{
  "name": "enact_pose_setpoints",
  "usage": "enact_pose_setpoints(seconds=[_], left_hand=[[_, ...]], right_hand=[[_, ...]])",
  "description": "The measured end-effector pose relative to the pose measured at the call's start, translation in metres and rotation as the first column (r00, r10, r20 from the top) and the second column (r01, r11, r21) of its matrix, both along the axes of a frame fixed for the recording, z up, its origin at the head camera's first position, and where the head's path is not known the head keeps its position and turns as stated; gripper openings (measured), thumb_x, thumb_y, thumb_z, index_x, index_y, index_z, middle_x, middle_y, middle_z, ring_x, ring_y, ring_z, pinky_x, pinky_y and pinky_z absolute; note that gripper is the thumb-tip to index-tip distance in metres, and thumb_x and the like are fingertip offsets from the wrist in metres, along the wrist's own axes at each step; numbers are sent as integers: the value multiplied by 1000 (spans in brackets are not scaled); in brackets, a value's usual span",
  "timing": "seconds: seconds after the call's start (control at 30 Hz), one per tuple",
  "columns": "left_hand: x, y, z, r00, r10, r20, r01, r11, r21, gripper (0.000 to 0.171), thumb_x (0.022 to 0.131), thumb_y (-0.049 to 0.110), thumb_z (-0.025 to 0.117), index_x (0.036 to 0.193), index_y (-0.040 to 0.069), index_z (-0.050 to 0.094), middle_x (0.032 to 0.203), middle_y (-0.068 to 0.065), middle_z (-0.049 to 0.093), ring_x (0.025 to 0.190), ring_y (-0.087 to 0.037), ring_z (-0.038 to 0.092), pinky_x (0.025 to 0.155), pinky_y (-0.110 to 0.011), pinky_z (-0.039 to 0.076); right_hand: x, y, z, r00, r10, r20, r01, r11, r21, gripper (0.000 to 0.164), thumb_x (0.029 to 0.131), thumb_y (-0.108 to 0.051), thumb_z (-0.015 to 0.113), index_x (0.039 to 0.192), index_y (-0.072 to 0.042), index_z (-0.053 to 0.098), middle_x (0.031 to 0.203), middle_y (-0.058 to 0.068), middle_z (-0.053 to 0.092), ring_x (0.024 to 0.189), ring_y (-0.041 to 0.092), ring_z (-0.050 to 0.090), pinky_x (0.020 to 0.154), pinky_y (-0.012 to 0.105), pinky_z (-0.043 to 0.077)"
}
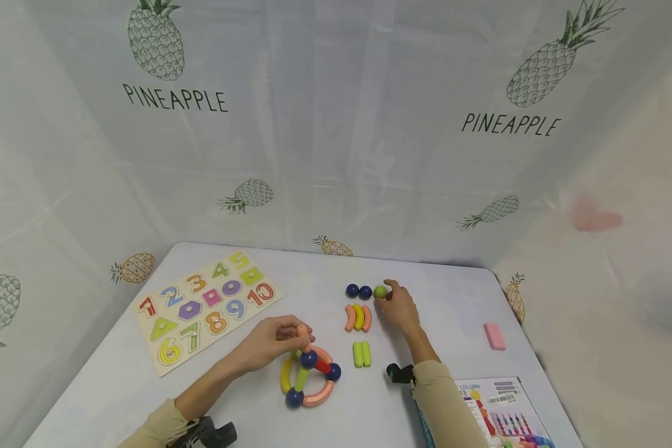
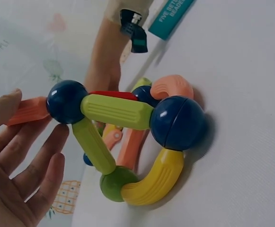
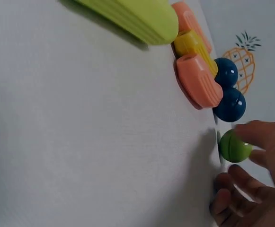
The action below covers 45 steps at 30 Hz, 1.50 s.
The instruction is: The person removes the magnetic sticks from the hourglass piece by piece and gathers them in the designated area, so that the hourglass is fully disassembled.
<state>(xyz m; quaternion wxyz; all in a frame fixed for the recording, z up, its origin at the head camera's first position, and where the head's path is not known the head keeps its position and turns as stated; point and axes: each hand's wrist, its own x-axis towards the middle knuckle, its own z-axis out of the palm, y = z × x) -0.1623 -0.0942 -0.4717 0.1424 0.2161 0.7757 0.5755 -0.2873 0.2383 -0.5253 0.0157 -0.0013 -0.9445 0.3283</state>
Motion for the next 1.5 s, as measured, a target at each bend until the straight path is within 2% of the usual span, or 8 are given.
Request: enact_pose_setpoints(seconds=[0.27, 0.37, 0.47, 0.67, 0.8, 0.9, 1.23, 1.5], left_hand=[[-1, -5, -5, 999, -26, -44, 22, 997, -80, 29, 94, 33, 72, 118, 18, 71, 104, 7, 74, 98, -11, 69, 84, -26, 55], [-2, -7, -6, 997, -47, -53, 41, 993, -108, 26, 92, 33, 74, 116, 21, 72, 103, 8, 73, 97, -11, 68, 85, -27, 54], [-3, -7, -7, 996, -77, -54, 70, 990, -122, 24, 90, 31, 77, 112, 21, 75, 103, 9, 74, 95, -12, 68, 83, -27, 53], [-4, -6, -9, 994, -93, -59, 85, 988, -130, 25, 89, 30, 78, 110, 17, 76, 100, 10, 74, 94, -9, 67, 80, -27, 54], [-4, -5, -9, 994, -97, -59, 88, 985, -146, 20, 90, 31, 78, 107, 21, 76, 97, 10, 74, 95, -12, 66, 82, -26, 54], [-2, -5, -10, 993, -109, -49, 100, 984, -149, 20, 89, 30, 79, 107, 22, 76, 100, 9, 74, 99, -21, 66, 83, -27, 53], [-1, -3, -16, 992, -111, -67, 95, 975, -201, 26, 86, 35, 80, 107, 21, 75, 101, 11, 74, 106, -23, 64, 94, -50, 49], [-3, -2, -17, 992, -113, -62, 98, 973, -209, 30, 87, 37, 80, 111, 20, 76, 105, 12, 74, 110, -20, 64, 97, -53, 48]], right_hand=[[10, -12, 13, 979, -66, -192, 21, 973, -229, 36, 103, -32, 57, 131, -11, 63, 112, 14, 64, 94, 28, 60, 74, 33, 49], [20, -25, 25, 985, 30, -168, -76, 958, -275, 35, 104, -38, 56, 125, -13, 67, 110, 14, 68, 94, 28, 61, 72, 32, 50], [34, -43, 40, 972, 203, -120, -230, 925, -303, 37, 103, -43, 56, 123, -14, 68, 110, 16, 69, 96, 33, 63, 74, 32, 51], [65, -82, 66, 835, 542, -90, -539, 776, -326, 30, 103, -38, 57, 122, -18, 69, 103, 9, 69, 82, 33, 63, 65, 31, 53], [82, -98, 73, 760, 643, -99, -635, 701, -325, 24, 104, -33, 57, 119, -20, 70, 102, -3, 70, 79, 22, 62, 64, 31, 53], [89, -105, 74, 733, 673, -100, -661, 669, -340, 21, 103, -33, 59, 115, -21, 72, 102, -9, 70, 81, 21, 63, 68, 31, 54], [98, -113, 71, 736, 674, -62, -657, 690, -305, 14, 100, -33, 64, 106, -25, 73, 90, -8, 69, 82, 15, 61, 70, 27, 51], [101, -110, 74, 735, 676, -57, -638, 661, -395, 20, 105, -26, 56, 109, -17, 74, 87, -2, 68, 75, 18, 59, 65, 25, 50]])
